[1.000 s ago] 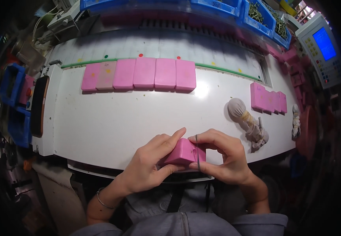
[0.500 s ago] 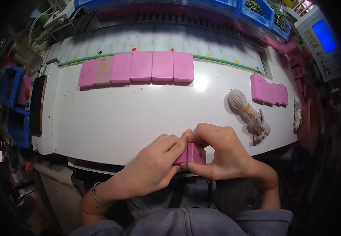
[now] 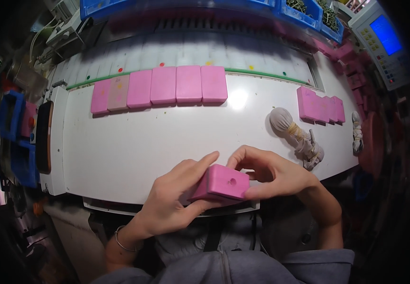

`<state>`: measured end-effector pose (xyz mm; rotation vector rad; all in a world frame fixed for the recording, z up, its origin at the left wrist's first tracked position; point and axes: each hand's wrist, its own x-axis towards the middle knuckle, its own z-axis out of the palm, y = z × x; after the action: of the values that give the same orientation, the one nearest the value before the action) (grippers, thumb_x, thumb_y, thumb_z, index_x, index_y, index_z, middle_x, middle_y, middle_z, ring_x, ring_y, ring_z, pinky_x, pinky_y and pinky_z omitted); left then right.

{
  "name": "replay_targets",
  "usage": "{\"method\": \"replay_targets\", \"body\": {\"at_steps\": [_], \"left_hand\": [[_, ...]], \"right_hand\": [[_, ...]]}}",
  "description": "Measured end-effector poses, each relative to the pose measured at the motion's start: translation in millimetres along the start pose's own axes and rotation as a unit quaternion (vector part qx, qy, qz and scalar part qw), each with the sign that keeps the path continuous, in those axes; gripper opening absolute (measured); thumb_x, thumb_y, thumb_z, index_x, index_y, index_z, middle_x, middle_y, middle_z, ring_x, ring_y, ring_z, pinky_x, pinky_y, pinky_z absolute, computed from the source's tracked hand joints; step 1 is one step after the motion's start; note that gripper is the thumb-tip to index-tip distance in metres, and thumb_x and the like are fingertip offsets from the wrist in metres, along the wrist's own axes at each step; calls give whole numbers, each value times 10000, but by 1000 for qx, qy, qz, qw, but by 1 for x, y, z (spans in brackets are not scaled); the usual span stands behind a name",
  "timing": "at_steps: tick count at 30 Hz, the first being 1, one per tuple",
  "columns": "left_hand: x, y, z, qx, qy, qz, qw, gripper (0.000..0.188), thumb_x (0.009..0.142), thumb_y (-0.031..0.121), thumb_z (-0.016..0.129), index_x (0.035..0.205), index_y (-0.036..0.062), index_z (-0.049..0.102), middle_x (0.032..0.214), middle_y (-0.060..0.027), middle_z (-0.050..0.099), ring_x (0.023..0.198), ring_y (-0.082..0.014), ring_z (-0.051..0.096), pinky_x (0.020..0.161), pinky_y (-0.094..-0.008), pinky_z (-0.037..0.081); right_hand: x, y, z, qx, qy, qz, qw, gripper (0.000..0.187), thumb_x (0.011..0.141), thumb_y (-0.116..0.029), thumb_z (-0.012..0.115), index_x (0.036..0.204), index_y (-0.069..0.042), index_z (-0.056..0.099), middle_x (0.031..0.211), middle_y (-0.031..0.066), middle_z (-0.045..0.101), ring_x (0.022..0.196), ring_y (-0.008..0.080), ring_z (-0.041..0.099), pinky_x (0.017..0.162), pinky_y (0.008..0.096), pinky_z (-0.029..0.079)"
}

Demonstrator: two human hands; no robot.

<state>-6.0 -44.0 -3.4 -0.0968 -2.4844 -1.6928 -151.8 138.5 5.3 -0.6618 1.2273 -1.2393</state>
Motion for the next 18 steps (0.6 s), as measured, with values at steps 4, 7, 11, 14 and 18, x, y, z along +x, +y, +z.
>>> {"method": "replay_targets", "body": {"at_steps": [4,7,11,14,18], "left_hand": [[13,-5,-4,-23,36,-19,999,664,641,18,775,1240,-38,494,899,-141,578,829,-225,587,768,-287,462],[6,-7,2,-169,92,-136,972,532,659,-75,733,1150,-58,529,1000,-114,587,931,-215,587,858,-293,447],[-12,-8,-5,-263,173,-132,940,329,849,112,619,1130,-28,523,1025,-92,577,887,-136,557,775,-276,461],[-2,-40,14,-380,172,-172,892,350,890,209,572,1152,-16,518,1058,-117,586,943,-188,583,826,-319,482],[9,-34,18,-521,328,-261,743,414,922,328,505,1194,16,494,1047,-137,592,915,-230,602,787,-347,515]], "right_hand": [[-27,9,-28,68,121,-49,989,249,895,-132,578,1103,-8,522,981,54,573,893,102,552,773,227,466],[-54,-15,-69,-182,368,-132,902,179,926,-139,521,1029,-3,573,936,56,604,854,97,567,721,232,460],[-89,-99,-160,-526,614,-267,525,137,886,-82,511,977,7,560,991,161,609,922,291,583,783,344,457],[-178,-122,-253,-637,687,-242,253,142,856,-40,472,981,-4,530,1213,199,538,1089,357,515,875,422,414],[-203,-146,-288,-641,735,-128,176,196,834,-13,423,995,-3,535,1316,206,462,1195,337,449,915,423,380]]}}
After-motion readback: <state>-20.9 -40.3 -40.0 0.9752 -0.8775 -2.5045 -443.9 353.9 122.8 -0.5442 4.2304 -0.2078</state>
